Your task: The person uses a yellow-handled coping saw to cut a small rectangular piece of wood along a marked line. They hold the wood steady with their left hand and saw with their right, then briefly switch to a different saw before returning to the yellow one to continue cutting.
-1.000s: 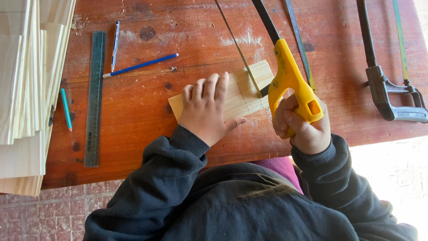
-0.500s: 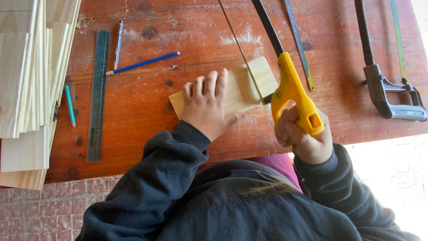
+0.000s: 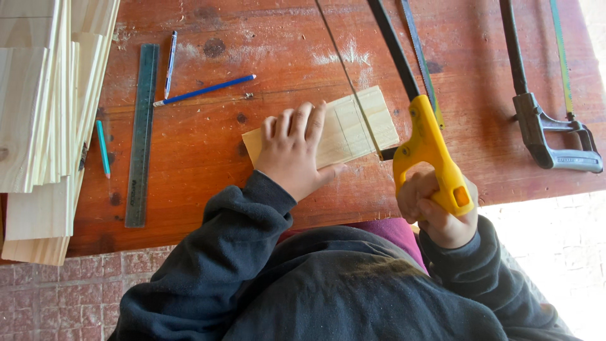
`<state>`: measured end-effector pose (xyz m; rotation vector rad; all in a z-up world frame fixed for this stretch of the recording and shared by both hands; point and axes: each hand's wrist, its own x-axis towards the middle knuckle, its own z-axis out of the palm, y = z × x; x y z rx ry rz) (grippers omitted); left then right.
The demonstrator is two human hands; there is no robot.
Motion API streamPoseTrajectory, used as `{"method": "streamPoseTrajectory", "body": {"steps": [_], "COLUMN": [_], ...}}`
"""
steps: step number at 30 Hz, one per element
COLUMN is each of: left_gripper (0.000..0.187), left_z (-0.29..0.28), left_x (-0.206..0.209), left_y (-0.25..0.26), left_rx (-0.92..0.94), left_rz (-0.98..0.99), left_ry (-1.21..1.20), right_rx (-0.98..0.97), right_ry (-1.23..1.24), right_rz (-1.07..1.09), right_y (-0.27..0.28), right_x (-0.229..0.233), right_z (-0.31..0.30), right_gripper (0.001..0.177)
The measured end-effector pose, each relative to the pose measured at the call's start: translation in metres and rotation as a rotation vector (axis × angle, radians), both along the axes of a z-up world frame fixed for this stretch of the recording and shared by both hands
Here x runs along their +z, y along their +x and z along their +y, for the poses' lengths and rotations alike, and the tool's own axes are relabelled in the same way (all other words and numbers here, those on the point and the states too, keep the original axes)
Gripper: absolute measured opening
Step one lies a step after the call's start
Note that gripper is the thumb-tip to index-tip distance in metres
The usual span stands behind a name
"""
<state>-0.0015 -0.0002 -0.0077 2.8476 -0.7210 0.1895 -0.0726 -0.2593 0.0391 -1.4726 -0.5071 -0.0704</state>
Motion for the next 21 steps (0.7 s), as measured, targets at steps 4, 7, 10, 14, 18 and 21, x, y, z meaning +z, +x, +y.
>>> {"method": "streamPoseTrajectory", "body": {"steps": [4, 7, 10, 14, 18, 21], "left_gripper": [0.118, 0.120, 0.122, 0.118, 0.115, 0.116], "left_z": [0.000, -0.002, -0.005, -0.003, -0.011, -0.015], "left_x": [0.003, 0.007, 0.009, 0.012, 0.019, 0.018], "left_y": [-0.002, -0.002, -0.002, -0.001, 0.000, 0.003], "left_rx": [-0.010, -0.030, -0.036, -0.023, -0.058, -0.035], "left_rz": [-0.070, -0.095, -0.011, -0.023, 0.007, -0.012], "left_ry": [-0.040, -0.063, -0.065, 0.029, 0.026, 0.051], "right_rx": [-0.016, -0.115, -0.246, -0.225, -0.223, -0.171], "right_ry": [-0.019, -0.244, -0.663, -1.149, -1.268, -1.398], "right_rz": [-0.144, -0.262, -0.458, -0.653, -0.670, -0.672], "right_y": [0.007, 0.012, 0.027, 0.052, 0.080, 0.098], "right_x": [-0.010, -0.016, -0.056, -0.028, -0.018, -0.013], "right_z": [-0.026, -0.049, -0.095, -0.105, -0.132, -0.145], "right_gripper": [0.014, 0.017, 0.031, 0.028, 0.026, 0.026]}}
